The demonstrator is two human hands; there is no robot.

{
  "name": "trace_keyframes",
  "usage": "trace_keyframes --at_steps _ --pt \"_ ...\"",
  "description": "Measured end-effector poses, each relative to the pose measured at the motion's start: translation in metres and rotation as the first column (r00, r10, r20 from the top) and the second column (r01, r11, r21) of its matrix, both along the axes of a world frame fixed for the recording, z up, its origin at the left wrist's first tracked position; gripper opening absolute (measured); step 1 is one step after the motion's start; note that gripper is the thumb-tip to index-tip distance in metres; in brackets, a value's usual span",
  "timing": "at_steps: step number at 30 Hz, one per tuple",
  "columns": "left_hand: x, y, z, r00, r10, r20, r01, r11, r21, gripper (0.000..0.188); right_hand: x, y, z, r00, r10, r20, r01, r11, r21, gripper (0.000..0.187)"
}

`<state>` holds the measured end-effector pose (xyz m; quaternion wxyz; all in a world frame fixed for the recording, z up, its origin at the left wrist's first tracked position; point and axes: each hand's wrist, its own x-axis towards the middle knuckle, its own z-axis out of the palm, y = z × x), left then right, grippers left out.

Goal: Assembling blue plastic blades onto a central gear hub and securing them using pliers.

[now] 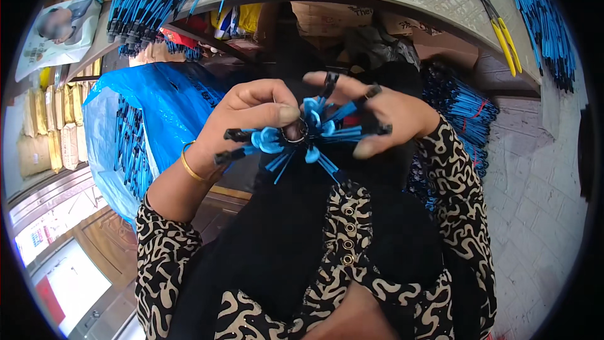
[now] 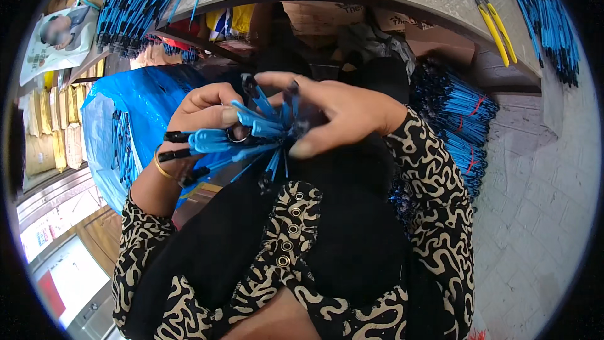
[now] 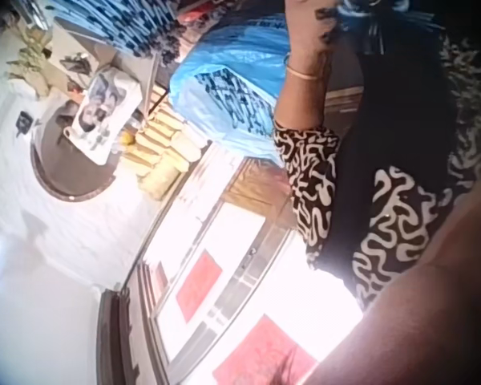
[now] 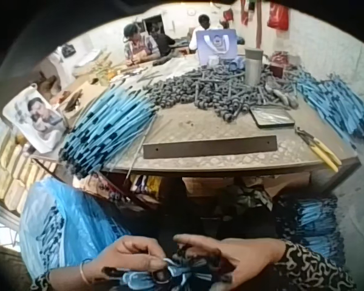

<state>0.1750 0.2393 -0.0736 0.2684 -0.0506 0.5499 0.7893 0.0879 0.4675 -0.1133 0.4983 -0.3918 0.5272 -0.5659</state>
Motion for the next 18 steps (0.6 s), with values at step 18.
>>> trace_keyframes --at_steps 18 --pt "-0.011 0.007 -0.005 0.998 -0.053 0.017 0.052 0.998 0.033 0.010 0.040 -0.039 -0.057 0.967 -0.248 -0.056 0.239 0.961 -0.137 0.065"
